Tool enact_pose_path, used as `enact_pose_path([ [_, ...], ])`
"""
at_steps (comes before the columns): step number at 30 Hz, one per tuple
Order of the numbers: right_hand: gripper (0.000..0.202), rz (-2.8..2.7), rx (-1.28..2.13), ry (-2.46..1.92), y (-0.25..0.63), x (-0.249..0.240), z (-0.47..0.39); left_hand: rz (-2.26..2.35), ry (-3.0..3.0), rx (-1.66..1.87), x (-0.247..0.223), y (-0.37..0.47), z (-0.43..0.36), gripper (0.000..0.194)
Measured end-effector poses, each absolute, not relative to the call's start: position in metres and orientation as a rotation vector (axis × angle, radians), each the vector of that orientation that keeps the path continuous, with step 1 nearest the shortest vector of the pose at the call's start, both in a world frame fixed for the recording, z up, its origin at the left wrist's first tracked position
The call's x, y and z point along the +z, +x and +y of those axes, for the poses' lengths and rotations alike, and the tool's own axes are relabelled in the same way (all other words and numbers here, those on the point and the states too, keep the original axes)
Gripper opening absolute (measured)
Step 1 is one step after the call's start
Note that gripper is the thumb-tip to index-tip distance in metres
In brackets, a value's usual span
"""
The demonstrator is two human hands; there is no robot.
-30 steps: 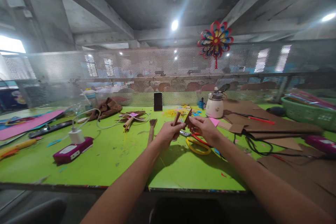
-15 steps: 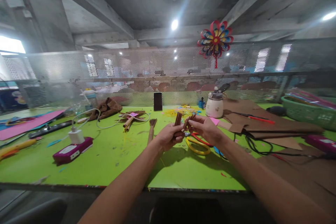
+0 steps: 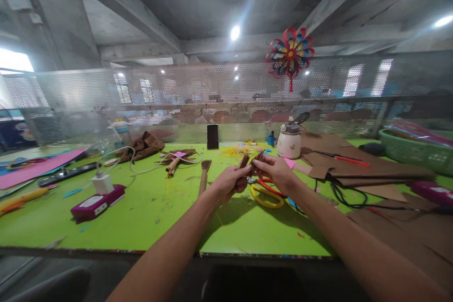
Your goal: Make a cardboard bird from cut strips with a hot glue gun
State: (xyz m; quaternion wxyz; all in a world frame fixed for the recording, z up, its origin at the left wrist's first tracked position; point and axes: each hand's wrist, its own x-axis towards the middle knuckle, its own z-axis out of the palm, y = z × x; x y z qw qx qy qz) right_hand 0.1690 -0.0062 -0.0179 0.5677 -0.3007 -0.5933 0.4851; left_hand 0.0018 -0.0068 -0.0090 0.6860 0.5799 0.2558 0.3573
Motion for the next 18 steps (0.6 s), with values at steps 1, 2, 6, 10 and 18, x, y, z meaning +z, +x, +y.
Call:
enact_pose_path([
  [1, 0.028, -1.383, 1.149, -0.705, 0.1686, -0.0173, -0.0067, 0.573, 1.316, 0.798, -0.0095, 0.0018, -0.0067, 0.030],
  [2, 0.028, -1.375, 1.159, -0.709, 0.1683, -0.0169, -0.0071, 0.575, 1.333, 0.803, -0.0103, 0.0019, -0.0063, 0.029],
  [6, 0.031, -1.345, 1.202, -0.727, 0.1691, -0.0179, -0.0067, 0.600, 1.384, 0.853, -0.0143, 0.0022, -0.0032, 0.030],
  [10, 0.030, -1.359, 1.230, -0.715, 0.1717, -0.0205, -0.0042, 0.617, 1.391, 0.866, -0.0151, 0.0016, -0.0019, 0.031],
  [18, 0.030, -1.387, 1.221, -0.696, 0.1720, -0.0192, -0.0040, 0.660, 1.365, 0.938, -0.0148, 0.0034, 0.0005, 0.031],
])
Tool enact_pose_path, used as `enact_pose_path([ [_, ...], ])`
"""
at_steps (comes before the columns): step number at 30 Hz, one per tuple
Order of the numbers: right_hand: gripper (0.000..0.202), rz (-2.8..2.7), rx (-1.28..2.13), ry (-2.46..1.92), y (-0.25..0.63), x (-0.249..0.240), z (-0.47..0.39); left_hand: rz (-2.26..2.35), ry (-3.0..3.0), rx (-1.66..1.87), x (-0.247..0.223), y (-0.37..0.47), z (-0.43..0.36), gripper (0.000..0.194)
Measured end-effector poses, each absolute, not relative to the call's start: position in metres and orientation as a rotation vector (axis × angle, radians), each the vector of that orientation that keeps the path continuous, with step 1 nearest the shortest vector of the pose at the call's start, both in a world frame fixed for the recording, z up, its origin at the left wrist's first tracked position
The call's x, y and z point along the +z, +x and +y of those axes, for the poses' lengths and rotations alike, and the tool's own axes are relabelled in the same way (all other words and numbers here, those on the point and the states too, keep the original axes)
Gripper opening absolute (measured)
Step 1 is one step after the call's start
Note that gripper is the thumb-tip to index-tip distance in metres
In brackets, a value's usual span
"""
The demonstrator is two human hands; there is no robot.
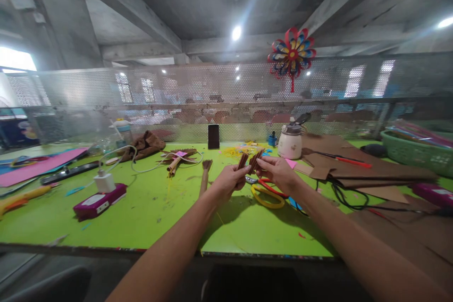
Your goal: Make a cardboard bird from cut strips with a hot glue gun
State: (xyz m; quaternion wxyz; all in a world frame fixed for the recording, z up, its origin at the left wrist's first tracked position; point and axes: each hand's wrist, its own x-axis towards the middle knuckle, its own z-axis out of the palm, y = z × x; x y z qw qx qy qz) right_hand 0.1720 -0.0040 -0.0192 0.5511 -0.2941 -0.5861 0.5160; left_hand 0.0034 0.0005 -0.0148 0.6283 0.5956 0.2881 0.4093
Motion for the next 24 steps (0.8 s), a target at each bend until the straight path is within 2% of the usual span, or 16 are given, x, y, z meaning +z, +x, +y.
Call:
enact_pose_path([
  [24, 0.029, -1.321, 1.221, -0.721, 0.1713, -0.0199, -0.0035, 0.702, 1.383, 0.945, -0.0125, 0.0042, -0.0022, 0.029],
])
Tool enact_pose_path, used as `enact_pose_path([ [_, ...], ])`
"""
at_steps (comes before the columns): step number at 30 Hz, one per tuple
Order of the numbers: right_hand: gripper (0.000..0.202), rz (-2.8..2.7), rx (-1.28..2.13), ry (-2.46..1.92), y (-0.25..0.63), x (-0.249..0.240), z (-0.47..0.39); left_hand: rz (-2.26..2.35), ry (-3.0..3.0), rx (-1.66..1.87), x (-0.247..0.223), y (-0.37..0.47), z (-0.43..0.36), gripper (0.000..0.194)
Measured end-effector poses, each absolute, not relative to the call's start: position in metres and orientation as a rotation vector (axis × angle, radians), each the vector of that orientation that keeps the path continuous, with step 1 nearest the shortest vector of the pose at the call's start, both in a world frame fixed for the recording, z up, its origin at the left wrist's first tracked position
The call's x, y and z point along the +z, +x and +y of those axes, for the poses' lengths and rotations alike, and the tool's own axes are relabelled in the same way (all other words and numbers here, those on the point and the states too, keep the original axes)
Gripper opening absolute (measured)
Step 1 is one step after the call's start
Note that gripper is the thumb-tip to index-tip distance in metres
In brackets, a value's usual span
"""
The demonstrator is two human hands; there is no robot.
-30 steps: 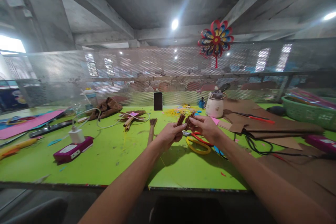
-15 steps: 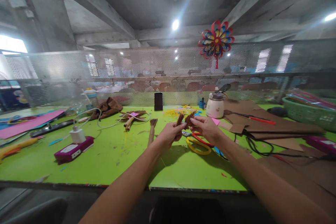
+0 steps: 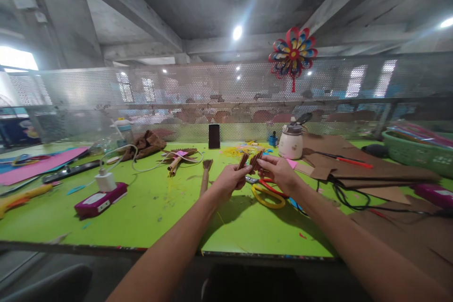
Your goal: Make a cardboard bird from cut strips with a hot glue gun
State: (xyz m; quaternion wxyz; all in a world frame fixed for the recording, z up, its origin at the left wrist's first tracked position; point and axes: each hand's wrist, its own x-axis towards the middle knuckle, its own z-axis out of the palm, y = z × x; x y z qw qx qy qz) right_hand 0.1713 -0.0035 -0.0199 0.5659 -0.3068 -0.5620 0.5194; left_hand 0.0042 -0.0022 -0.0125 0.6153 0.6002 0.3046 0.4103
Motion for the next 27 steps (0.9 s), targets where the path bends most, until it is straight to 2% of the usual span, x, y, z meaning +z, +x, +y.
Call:
enact_pose_path([
  [17, 0.024, -1.283, 1.237, -0.805, 0.171, -0.019, -0.004, 0.742, 1.397, 0.925, -0.014, 0.004, -0.001, 0.030],
  [27, 0.021, -1.333, 1.218, -0.868, 0.165, -0.021, -0.006, 0.808, 1.141, 1.301, -0.008, -0.004, 0.007, 0.036],
])
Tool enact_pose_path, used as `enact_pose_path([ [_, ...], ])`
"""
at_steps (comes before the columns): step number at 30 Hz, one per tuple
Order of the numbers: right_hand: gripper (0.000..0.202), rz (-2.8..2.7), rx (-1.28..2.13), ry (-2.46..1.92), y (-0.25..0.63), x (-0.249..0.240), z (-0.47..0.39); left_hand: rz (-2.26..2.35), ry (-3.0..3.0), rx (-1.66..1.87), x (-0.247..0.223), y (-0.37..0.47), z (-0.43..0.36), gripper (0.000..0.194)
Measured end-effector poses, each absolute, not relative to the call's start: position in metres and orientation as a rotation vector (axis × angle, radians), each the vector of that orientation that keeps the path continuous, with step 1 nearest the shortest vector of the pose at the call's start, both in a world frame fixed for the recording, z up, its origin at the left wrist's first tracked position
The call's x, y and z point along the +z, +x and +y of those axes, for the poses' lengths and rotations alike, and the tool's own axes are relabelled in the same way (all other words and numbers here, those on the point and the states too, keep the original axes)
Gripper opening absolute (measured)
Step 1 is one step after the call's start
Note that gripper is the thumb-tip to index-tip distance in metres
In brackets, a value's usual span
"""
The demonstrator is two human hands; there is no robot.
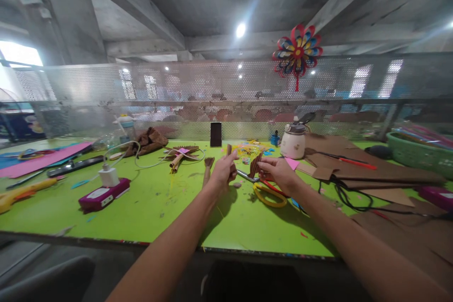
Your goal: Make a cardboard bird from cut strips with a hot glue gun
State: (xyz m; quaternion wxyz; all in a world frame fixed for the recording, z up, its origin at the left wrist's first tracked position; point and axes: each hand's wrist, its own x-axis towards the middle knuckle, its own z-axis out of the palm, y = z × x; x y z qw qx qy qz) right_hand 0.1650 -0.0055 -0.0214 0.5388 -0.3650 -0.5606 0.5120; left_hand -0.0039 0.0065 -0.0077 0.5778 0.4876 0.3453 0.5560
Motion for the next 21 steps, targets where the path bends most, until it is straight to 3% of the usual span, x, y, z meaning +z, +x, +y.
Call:
enact_pose_path([
  [21, 0.020, -1.588, 1.263, -0.943, 0.158, -0.030, -0.010, 0.759, 1.100, 1.235, -0.003, -0.005, 0.005, 0.026],
])
